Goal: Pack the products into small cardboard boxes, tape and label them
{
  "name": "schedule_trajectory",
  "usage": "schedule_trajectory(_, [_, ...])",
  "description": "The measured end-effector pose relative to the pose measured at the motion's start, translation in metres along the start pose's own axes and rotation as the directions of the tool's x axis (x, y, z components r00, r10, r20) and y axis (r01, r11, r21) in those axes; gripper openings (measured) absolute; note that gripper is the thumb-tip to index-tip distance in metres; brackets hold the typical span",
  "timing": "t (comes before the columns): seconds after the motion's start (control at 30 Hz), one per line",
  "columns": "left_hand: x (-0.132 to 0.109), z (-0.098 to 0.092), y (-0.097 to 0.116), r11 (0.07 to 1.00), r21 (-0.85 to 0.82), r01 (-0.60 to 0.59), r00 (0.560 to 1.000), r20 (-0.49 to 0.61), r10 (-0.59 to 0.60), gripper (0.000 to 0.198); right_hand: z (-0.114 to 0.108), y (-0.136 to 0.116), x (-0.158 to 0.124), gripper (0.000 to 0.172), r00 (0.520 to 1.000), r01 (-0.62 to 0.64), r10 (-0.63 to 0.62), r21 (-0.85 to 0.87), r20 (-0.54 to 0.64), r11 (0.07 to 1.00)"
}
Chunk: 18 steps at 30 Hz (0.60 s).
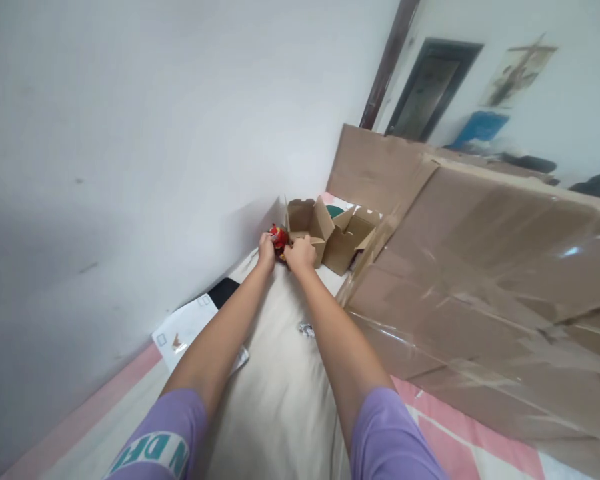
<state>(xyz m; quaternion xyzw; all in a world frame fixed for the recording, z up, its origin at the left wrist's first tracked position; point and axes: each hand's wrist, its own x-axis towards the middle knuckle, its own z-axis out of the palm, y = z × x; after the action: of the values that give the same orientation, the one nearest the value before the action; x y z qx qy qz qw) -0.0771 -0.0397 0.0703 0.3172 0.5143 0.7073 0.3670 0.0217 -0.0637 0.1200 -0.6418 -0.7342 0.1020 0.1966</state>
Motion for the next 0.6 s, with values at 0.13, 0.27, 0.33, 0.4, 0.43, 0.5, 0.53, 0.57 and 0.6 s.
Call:
schedule_trajectory(0.13, [-0.049, -0.025, 0.042, 0.975, 0.083, -0.205, 0.964, 0.187, 0.187, 0.018, -0.021, -0.002, -0.042, 0.03, 0.992, 0.122, -0.12, 0.072, -0.039, 0.99])
schedule_trajectory(0.27, [-0.11, -0.088, 0.106, 0.875, 0.148, -0.462, 0.83, 0.421, 0.366, 0.052, -0.06, -0.005, -0.103, 0.023, 0.95, 0.31, -0.288, 0.314, -0.116, 0.897])
schedule_trajectory(0.33, [-0.149, -0.125, 0.141, 0.722, 0.324, -0.611, 0.734, 0.574, 0.364, 0.069, -0.081, -0.001, -0.138, 0.021, 0.932, 0.34, -0.355, 0.499, -0.068, 0.797])
schedule_trajectory(0.4, [-0.192, -0.157, 0.172, 0.453, 0.504, -0.736, 0.664, 0.669, 0.334, 0.082, -0.1, 0.007, -0.175, 0.019, 0.898, 0.292, -0.438, 0.677, 0.05, 0.675])
schedule_trajectory(0.43, [-0.215, -0.171, 0.184, 0.308, 0.532, -0.789, 0.614, 0.715, 0.334, 0.08, -0.108, 0.013, -0.194, 0.018, 0.868, 0.261, -0.487, 0.752, 0.091, 0.605])
schedule_trajectory(0.5, [-0.263, -0.192, 0.2, 0.036, 0.532, -0.846, 0.499, 0.767, 0.403, 0.064, -0.125, 0.027, -0.23, 0.022, 0.801, 0.22, -0.586, 0.85, 0.122, 0.478])
schedule_trajectory(0.53, [-0.287, -0.199, 0.202, -0.088, 0.496, -0.864, 0.418, 0.803, 0.425, 0.06, -0.134, 0.035, -0.247, 0.027, 0.769, 0.235, -0.63, 0.867, 0.11, 0.439])
schedule_trajectory(0.57, [-0.311, -0.203, 0.202, -0.18, 0.431, -0.885, 0.32, 0.84, 0.439, 0.06, -0.143, 0.045, -0.265, 0.032, 0.733, 0.271, -0.673, 0.865, 0.099, 0.422])
schedule_trajectory(0.6, [-0.335, -0.204, 0.198, -0.243, 0.379, -0.893, 0.247, 0.864, 0.438, 0.06, -0.153, 0.055, -0.282, 0.035, 0.695, 0.328, -0.713, 0.845, 0.085, 0.421])
